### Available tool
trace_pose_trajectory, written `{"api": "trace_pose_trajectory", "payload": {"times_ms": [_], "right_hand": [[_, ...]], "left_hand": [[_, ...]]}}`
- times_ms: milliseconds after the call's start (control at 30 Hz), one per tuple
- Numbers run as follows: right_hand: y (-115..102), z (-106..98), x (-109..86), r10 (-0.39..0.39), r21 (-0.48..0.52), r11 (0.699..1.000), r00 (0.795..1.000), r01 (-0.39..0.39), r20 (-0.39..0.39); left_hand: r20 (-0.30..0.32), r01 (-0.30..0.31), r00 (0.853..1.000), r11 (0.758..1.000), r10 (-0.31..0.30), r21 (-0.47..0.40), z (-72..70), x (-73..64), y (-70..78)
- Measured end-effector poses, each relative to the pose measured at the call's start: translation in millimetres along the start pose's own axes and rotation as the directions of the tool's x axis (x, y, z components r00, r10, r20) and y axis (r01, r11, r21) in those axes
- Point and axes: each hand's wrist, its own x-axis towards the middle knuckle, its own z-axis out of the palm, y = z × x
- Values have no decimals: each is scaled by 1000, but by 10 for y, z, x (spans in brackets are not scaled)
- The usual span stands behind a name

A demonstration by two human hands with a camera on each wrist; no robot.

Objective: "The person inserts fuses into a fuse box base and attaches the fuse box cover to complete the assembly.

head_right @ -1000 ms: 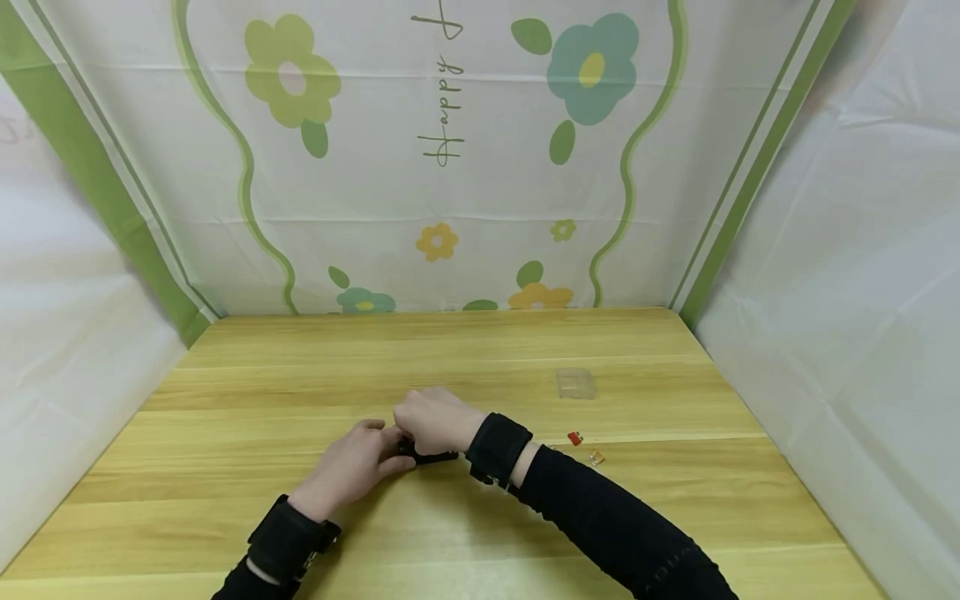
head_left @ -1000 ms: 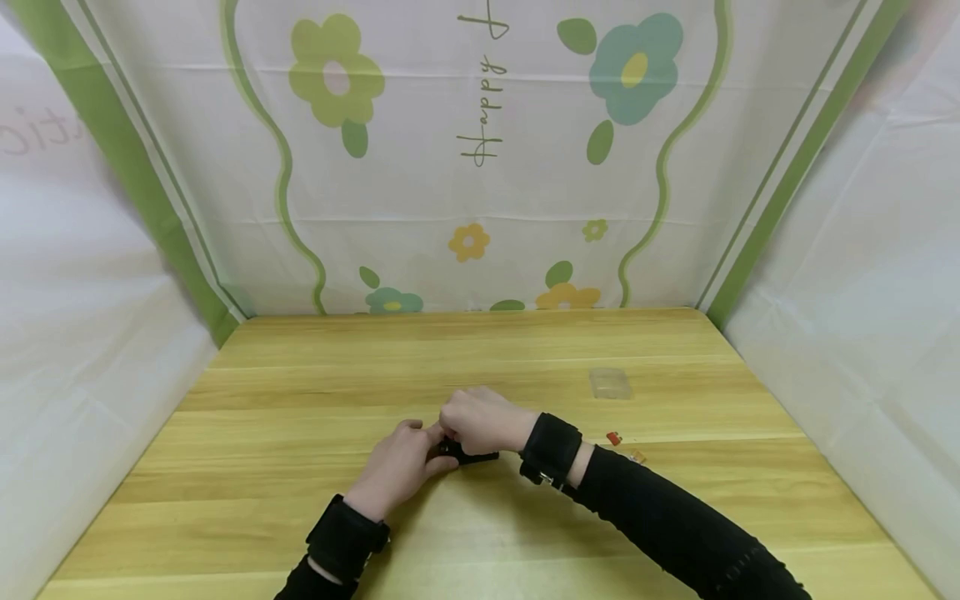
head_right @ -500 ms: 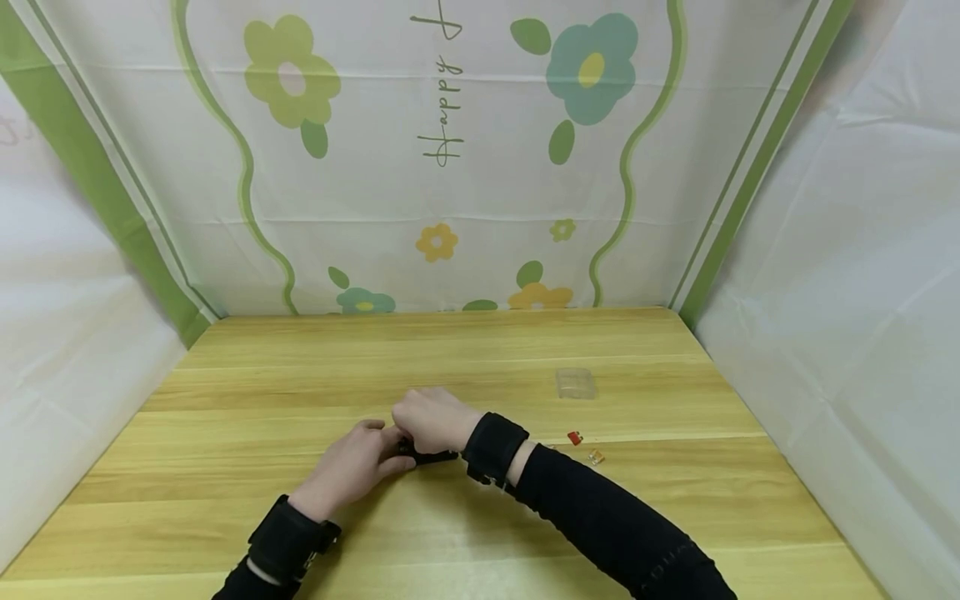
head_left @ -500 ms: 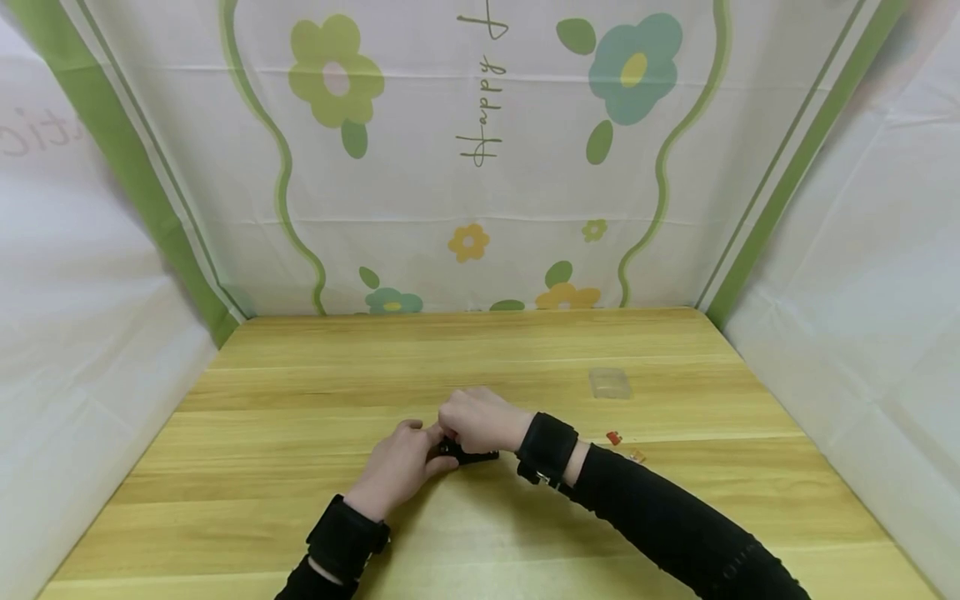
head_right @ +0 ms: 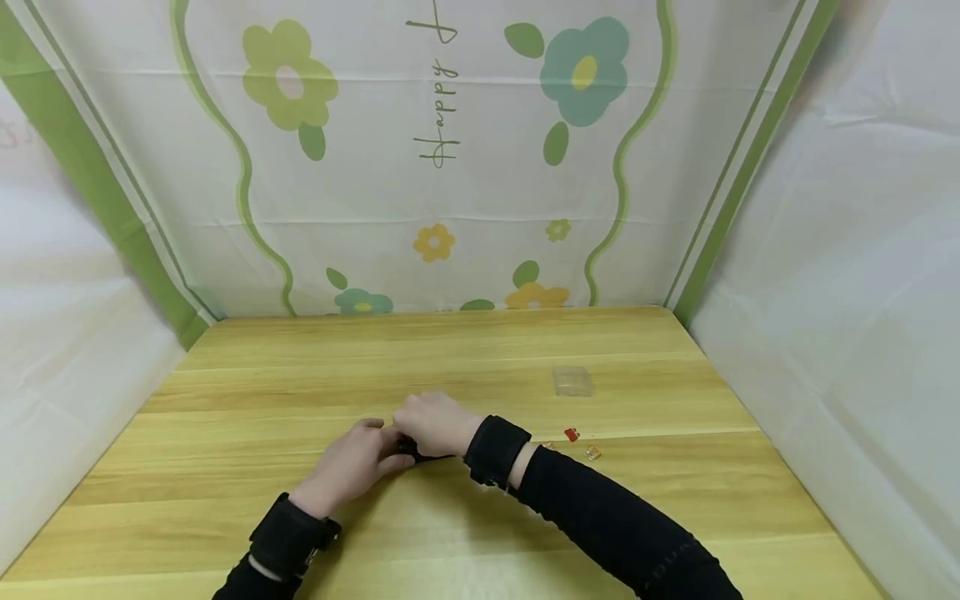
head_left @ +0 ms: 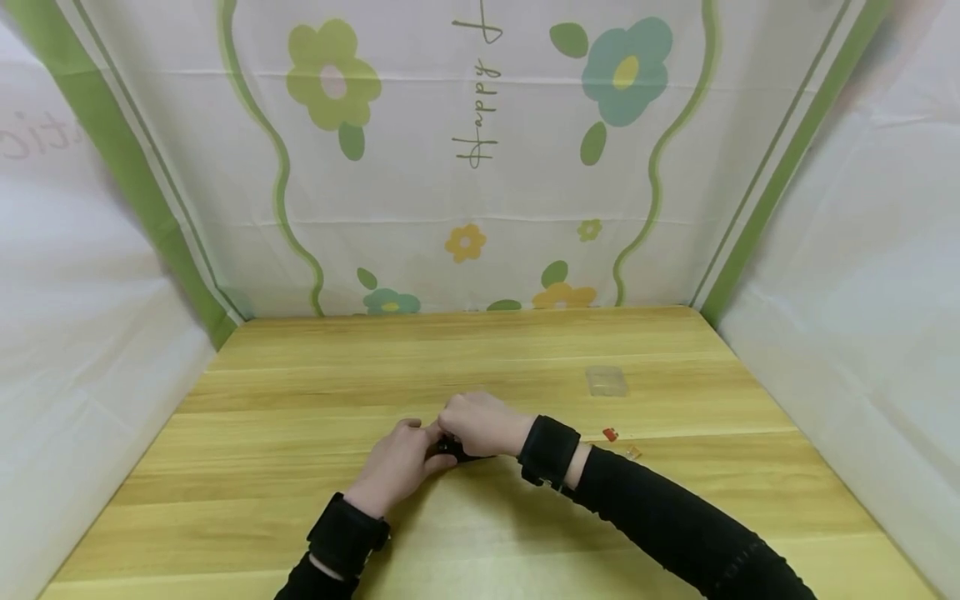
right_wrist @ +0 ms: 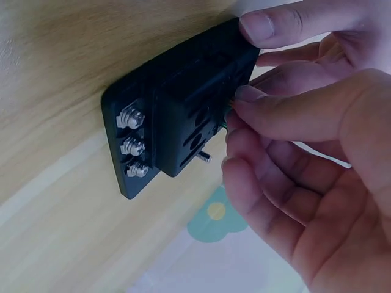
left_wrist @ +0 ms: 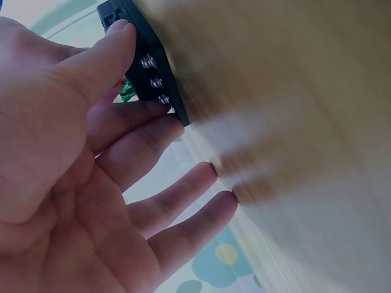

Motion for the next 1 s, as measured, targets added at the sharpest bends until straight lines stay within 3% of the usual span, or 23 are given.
{"api": "trace_pose_trajectory", "payload": {"times_ms": [400, 633, 1000], "right_hand": [[22, 18, -2, -24, -52, 998, 1000, 23, -12], [-17, 27, 11, 2, -71, 997, 999, -4, -35], [-44, 48, 1, -4, -27, 1000, 998, 2, -64]], "left_hand": [[21, 25, 999, 1000, -25, 12, 1, 6, -14], [24, 17, 1000, 1000, -17, 4, 3, 8, -7], [13, 14, 1000, 1000, -15, 15, -22, 7, 11]]}}
